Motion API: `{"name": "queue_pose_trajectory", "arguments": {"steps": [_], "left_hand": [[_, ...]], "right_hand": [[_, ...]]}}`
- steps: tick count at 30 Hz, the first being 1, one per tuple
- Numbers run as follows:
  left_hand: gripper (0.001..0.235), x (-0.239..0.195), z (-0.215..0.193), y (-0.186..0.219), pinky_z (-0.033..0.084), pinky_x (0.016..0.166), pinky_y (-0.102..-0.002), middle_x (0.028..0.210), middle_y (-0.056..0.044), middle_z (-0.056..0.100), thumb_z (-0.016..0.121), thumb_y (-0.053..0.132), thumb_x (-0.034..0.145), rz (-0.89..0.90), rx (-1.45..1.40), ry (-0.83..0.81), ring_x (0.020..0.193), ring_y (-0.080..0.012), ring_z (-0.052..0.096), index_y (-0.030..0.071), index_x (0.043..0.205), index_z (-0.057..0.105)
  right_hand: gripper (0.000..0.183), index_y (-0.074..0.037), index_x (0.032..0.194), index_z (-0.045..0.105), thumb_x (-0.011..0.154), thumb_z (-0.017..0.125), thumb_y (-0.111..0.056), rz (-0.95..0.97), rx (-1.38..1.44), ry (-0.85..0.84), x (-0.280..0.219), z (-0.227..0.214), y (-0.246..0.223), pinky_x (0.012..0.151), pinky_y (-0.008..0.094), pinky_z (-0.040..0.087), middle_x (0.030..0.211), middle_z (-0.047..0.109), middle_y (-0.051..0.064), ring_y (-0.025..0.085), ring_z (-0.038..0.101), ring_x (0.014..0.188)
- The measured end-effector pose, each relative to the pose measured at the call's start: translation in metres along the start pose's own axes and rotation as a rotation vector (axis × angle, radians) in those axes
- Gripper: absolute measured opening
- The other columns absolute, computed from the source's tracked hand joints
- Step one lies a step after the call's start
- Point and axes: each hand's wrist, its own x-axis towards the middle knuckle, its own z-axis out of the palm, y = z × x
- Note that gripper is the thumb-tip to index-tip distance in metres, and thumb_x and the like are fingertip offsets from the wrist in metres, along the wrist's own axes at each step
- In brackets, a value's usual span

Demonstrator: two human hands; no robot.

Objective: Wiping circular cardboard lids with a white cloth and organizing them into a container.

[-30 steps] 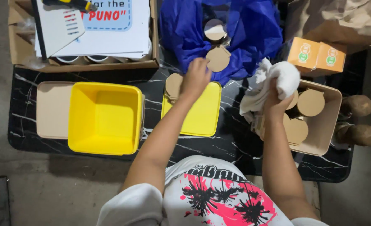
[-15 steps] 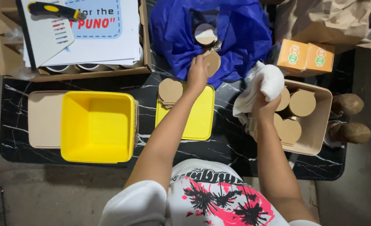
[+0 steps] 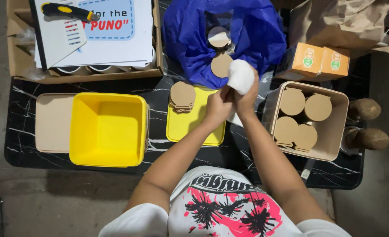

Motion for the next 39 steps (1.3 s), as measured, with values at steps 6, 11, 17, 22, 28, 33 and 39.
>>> {"name": "queue_pose_trajectory", "arguments": {"steps": [6, 11, 17, 22, 28, 33, 39], "left_hand": [[0.042, -0.009, -0.012, 0.035, 0.054, 0.065, -0.043, 0.078, -0.026, 0.066, 0.063, 0.02, 0.097, -0.143, -0.011, -0.127, 0.065, -0.0377, 0.07, 0.014, 0.138, 0.064], [0.027, 0.004, 0.022, -0.041, 0.055, 0.064, -0.04, 0.088, -0.022, 0.072, 0.066, 0.015, 0.093, 0.102, -0.01, 0.015, 0.076, -0.0337, 0.073, 0.01, 0.12, 0.069], [0.034, -0.009, 0.001, 0.008, 0.053, 0.06, -0.044, 0.079, -0.026, 0.066, 0.064, 0.019, 0.094, -0.068, -0.076, -0.071, 0.06, -0.0381, 0.068, 0.008, 0.126, 0.066], [0.018, -0.004, 0.019, -0.043, 0.053, 0.063, -0.039, 0.082, -0.023, 0.072, 0.067, 0.016, 0.095, 0.016, -0.027, 0.044, 0.071, -0.0322, 0.07, 0.006, 0.109, 0.073], [0.042, -0.012, 0.005, 0.021, 0.052, 0.062, -0.037, 0.072, -0.02, 0.065, 0.065, 0.018, 0.097, -0.155, -0.111, -0.077, 0.062, -0.0164, 0.057, 0.012, 0.139, 0.065], [0.032, -0.003, 0.032, -0.046, 0.056, 0.089, -0.028, 0.118, -0.007, 0.076, 0.065, 0.007, 0.103, 0.064, -0.477, 0.044, 0.104, -0.0081, 0.068, 0.003, 0.135, 0.067], [0.048, -0.011, 0.014, 0.002, 0.06, 0.087, -0.033, 0.132, -0.009, 0.063, 0.052, 0.009, 0.102, -0.287, -0.852, -0.044, 0.104, -0.0132, 0.068, 0.003, 0.15, 0.046]], "right_hand": [[0.036, 0.007, 0.118, 0.069, 0.102, 0.071, -0.025, 0.558, 0.025, 0.167, 0.021, -0.003, 0.013, 0.086, 0.042, 0.057, 0.106, 0.075, 0.018, 0.027, 0.069, 0.095], [0.05, 0.008, 0.137, 0.054, 0.098, 0.071, -0.019, -0.202, 0.027, 0.078, -0.006, 0.002, -0.005, 0.101, 0.045, 0.049, 0.127, 0.066, 0.021, 0.032, 0.064, 0.117], [0.047, 0.007, 0.124, 0.066, 0.095, 0.072, -0.03, 0.49, 0.086, 0.169, -0.009, 0.005, 0.049, 0.092, 0.043, 0.052, 0.115, 0.072, 0.022, 0.029, 0.069, 0.101], [0.049, 0.008, 0.147, 0.049, 0.104, 0.062, -0.011, -0.081, 0.094, -0.003, -0.029, 0.002, -0.04, 0.112, 0.044, 0.039, 0.144, 0.061, 0.022, 0.031, 0.06, 0.128], [0.046, 0.01, 0.12, 0.07, 0.107, 0.06, -0.033, 0.71, 0.262, 0.294, -0.02, 0.005, 0.03, 0.086, 0.044, 0.052, 0.11, 0.072, 0.022, 0.027, 0.066, 0.092], [0.041, 0.005, 0.128, 0.065, 0.102, 0.071, -0.026, 0.266, 0.084, 0.137, -0.069, 0.022, 0.031, 0.092, 0.035, 0.051, 0.121, 0.072, 0.015, 0.023, 0.066, 0.112], [0.035, 0.0, 0.12, 0.067, 0.098, 0.071, -0.026, 0.706, 0.606, 0.355, 0.015, -0.013, -0.017, 0.078, 0.037, 0.057, 0.111, 0.073, 0.012, 0.02, 0.07, 0.09]]}}
